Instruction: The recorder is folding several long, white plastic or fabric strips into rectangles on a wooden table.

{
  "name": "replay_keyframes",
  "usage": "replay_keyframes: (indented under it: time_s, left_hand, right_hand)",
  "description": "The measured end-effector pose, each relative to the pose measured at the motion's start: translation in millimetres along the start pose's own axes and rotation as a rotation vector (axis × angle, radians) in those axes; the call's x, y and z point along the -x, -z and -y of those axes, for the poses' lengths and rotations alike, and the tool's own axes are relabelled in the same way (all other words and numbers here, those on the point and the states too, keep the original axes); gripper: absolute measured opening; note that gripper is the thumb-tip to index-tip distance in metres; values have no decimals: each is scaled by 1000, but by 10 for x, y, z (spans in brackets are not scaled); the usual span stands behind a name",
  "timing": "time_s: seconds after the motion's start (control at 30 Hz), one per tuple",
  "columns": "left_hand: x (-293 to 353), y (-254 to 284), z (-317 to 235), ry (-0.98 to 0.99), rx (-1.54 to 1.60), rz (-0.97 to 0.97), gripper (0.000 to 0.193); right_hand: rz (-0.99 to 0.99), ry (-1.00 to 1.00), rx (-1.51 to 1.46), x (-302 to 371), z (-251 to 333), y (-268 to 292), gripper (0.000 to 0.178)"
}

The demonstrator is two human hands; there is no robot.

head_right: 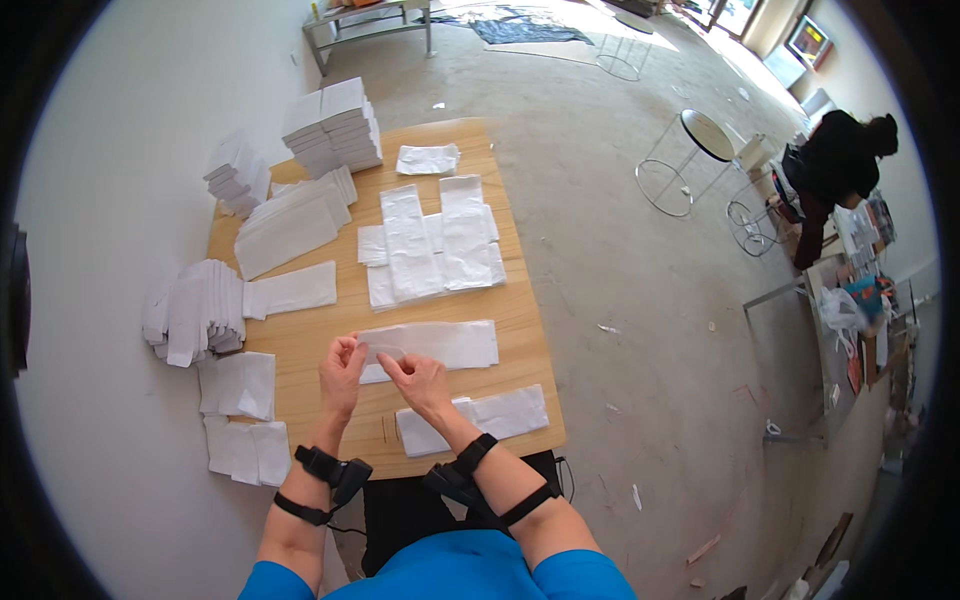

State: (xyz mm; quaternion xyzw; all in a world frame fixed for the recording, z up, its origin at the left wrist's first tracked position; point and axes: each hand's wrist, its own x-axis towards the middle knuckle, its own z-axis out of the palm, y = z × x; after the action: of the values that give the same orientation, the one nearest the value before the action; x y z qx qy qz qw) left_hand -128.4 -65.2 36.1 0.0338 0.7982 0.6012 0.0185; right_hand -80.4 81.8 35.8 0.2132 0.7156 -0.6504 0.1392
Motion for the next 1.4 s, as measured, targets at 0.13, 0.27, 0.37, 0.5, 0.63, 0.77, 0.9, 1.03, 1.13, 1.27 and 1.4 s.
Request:
replay_keyframes:
  time_s: [0.13, 0.27, 0.37, 0.5, 0.63, 0.77, 0.9, 1.03, 1.13, 1.27, 1.4]
  left_hand:
    - [206, 240, -837, 139, 535, 319, 9]
    - [460, 499, -1149, 201, 782, 393, 16]
    - [636, 811, -1056, 324, 834, 272, 26]
    - [877, 980, -993, 393, 712, 186, 25]
    - [1147, 1198, -248, 504, 595, 181, 12]
    - [1375, 1290, 292, 619, 462, 156, 11]
    - [1414, 1259, 361, 663, 349, 126, 12]
    - [1297, 1235, 496, 620, 292, 116, 11]
    - [1227, 1189, 582, 595, 210, 111, 11]
    - [1168, 1109, 716, 604, 187, 97, 11]
    - [1159, 1086, 730, 586, 87, 139, 13]
  right_hand:
    - [337, -311, -1312, 150, -251, -55, 77]
    - [174, 66, -1448, 106, -309, 99, 61]
    - [107, 115, -1329, 287, -343, 273, 38]
    - [-8, 74, -1057, 750, -497, 542, 21]
    - [-103, 45, -537, 1180, -655, 577, 19]
    - [-196, 94, -92, 1383, -948, 560, 25]
    - [-257, 105, 28, 1331, -990, 547, 25]
    - [-409, 203, 214, 1111, -962, 506, 23]
    - [-447, 201, 197, 978, -971, 456, 24]
    - [-493, 143, 244, 975, -965, 439, 19]
    - [-514, 152, 252, 968, -991, 446, 20]
